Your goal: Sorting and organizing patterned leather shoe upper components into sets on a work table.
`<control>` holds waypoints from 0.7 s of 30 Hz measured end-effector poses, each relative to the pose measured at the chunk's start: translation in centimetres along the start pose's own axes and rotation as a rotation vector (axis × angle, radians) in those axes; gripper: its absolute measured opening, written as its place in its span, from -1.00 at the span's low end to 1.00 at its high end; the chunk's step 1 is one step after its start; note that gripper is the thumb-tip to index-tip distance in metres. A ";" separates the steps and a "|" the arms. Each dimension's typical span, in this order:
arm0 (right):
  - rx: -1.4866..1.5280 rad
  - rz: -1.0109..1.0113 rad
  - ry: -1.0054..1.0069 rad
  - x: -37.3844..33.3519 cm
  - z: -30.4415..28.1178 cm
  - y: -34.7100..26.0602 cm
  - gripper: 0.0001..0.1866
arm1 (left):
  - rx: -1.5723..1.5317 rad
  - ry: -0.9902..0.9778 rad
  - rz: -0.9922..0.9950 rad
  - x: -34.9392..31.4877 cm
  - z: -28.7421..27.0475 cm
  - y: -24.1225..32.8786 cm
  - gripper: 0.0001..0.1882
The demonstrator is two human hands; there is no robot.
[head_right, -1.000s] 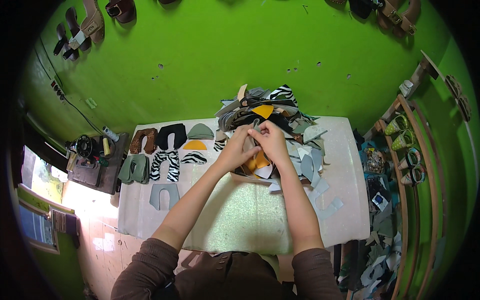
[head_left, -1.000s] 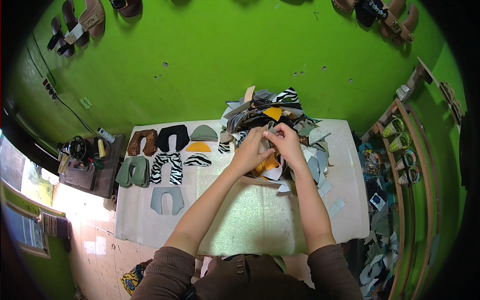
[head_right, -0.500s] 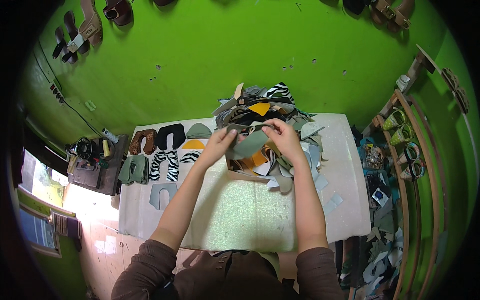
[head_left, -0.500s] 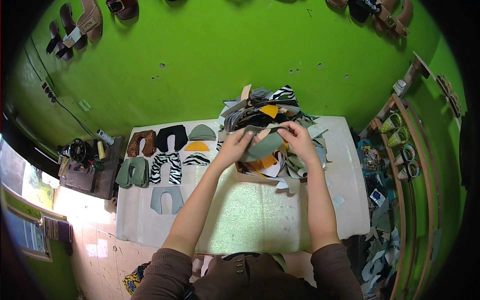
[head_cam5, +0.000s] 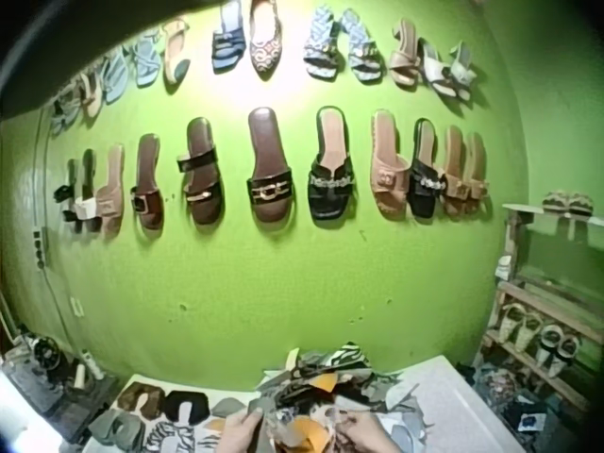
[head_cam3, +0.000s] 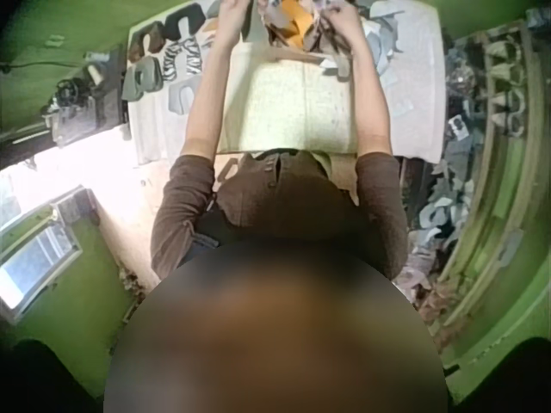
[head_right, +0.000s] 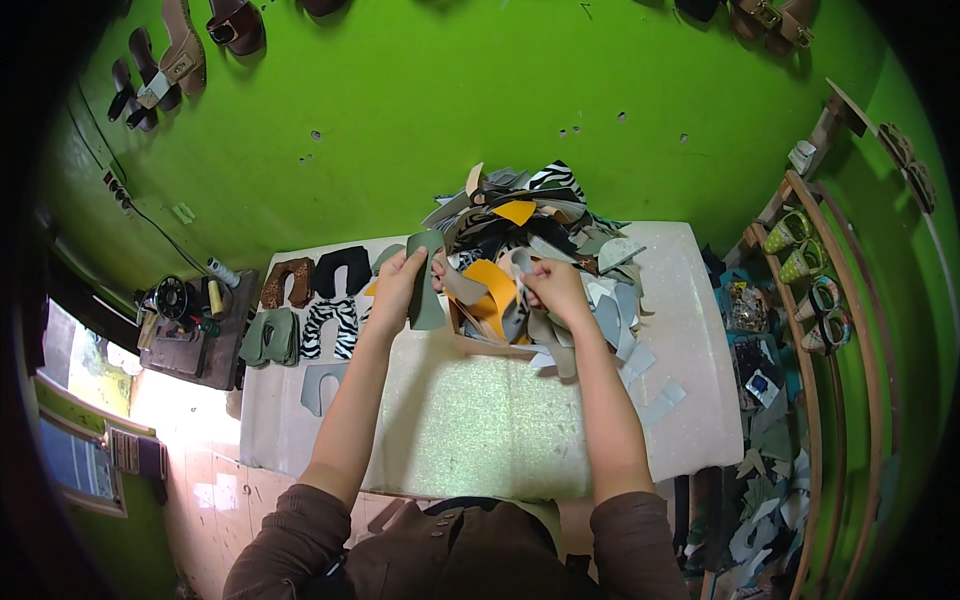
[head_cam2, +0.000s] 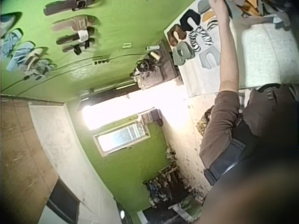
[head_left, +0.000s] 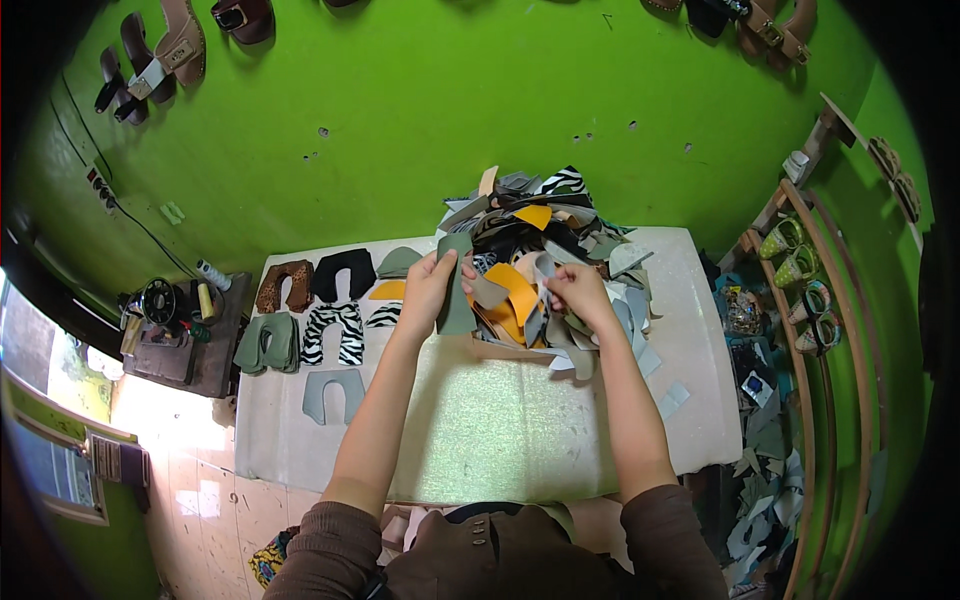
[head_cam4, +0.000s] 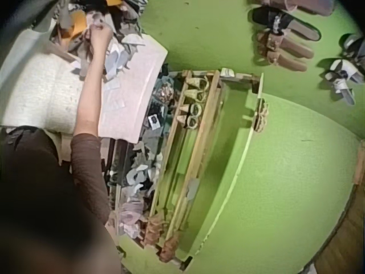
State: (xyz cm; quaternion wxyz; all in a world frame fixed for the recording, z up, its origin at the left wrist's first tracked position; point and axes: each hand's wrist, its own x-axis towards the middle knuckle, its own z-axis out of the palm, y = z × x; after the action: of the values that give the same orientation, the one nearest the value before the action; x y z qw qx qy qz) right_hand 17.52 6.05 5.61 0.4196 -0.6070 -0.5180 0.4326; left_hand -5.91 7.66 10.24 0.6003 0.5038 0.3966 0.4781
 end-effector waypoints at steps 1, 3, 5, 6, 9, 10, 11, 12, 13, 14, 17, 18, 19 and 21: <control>0.113 0.048 -0.027 0.2 0.4 -1.1 -0.84 | 0.002 0.005 0.000 -0.2 0.0 0.1 -0.74; 0.170 0.051 -0.022 0.6 0.6 -2.7 -0.83 | 0.003 0.027 -0.042 -0.5 0.3 0.5 -0.73; 0.214 0.094 -0.041 0.9 0.6 -3.5 -0.82 | 0.005 0.011 -0.026 -0.2 0.3 0.0 -0.73; 0.209 0.083 -0.049 1.0 0.7 -3.7 -0.80 | 0.007 -0.005 -0.012 -0.2 0.2 -0.2 -0.73; 0.050 0.054 -0.033 1.6 0.6 -3.5 -0.78 | 0.045 0.009 0.008 -0.3 -0.2 -0.3 -0.73; 0.050 0.055 -0.036 1.7 0.4 -3.5 -0.78 | 0.046 0.012 0.007 -0.3 -0.4 -0.3 -0.73; 0.047 0.014 -0.001 1.7 0.1 -3.5 -0.77 | 0.038 0.027 0.004 -0.4 -0.5 -0.2 -0.73; 0.044 -0.028 0.034 1.7 -0.3 -3.5 -0.76 | 0.030 0.041 0.000 -0.4 -0.6 -0.2 -0.73; 0.091 -0.076 0.089 1.9 -0.9 -3.1 -0.74 | 0.029 0.044 -0.001 -0.5 -0.6 -0.3 -0.73; 0.127 -0.100 0.140 1.9 -1.5 -3.0 -0.74 | 0.028 0.036 0.003 -0.4 -0.6 -0.5 -0.74; -0.072 -0.196 0.247 2.9 -4.2 -0.7 -0.77 | 0.024 0.020 -0.003 -0.3 0.6 -0.7 -0.75; -0.344 -0.196 0.299 2.6 -4.4 -0.5 -0.79 | 0.025 0.024 -0.011 -0.2 1.2 -0.8 -0.76; -0.617 -0.194 0.349 2.4 -4.5 -0.2 -0.80 | 0.003 0.020 -0.041 0.0 2.1 -1.2 -0.79; -0.692 -0.063 0.311 1.8 -4.3 0.7 -0.80 | -0.008 -0.030 -0.024 0.1 4.5 -1.8 -0.81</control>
State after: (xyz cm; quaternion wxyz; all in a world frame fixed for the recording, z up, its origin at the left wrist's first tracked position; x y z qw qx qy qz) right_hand 22.03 7.49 5.97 0.2765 -0.7549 -0.5822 0.1217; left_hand -1.30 6.69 9.28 0.6139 0.5036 0.3918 0.4647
